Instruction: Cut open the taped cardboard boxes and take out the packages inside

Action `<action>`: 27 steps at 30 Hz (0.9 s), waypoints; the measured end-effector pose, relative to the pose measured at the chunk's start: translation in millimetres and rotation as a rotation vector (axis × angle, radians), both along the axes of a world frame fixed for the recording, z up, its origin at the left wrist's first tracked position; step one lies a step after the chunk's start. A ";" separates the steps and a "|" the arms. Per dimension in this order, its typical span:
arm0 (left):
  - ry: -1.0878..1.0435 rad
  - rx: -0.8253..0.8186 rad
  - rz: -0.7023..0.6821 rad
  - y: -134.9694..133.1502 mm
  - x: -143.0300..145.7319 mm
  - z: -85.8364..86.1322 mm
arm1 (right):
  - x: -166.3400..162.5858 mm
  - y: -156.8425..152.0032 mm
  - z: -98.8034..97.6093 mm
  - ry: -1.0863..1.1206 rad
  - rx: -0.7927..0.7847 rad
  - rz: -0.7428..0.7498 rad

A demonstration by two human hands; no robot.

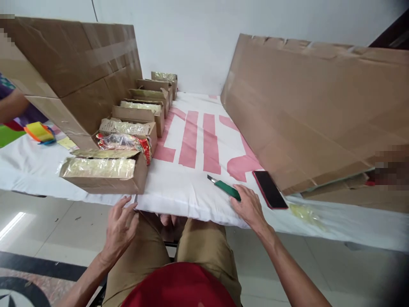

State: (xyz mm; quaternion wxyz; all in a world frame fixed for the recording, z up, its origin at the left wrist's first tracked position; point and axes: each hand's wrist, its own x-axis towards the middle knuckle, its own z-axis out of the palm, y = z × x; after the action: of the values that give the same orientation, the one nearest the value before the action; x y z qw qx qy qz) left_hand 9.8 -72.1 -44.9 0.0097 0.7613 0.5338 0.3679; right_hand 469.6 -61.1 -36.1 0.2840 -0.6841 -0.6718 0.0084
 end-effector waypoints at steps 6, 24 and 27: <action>0.163 -0.022 -0.186 23.0 43.1 -15.4 | 12.2 -10.3 -18.3 -0.139 -0.001 -0.043; 0.169 0.016 -0.205 18.7 35.0 -40.1 | -67.6 -20.6 -25.2 -0.194 0.043 0.188; 0.199 0.002 -0.215 21.2 34.7 -32.0 | -106.3 -21.4 -38.0 -0.173 0.045 0.297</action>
State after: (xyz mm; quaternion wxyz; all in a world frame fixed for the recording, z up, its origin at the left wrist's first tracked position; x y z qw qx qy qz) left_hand 44.5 -50.9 -76.9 -0.0048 0.8468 0.4471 0.2881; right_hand 363.4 -82.5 -74.1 0.2361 -0.5690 -0.7873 -0.0237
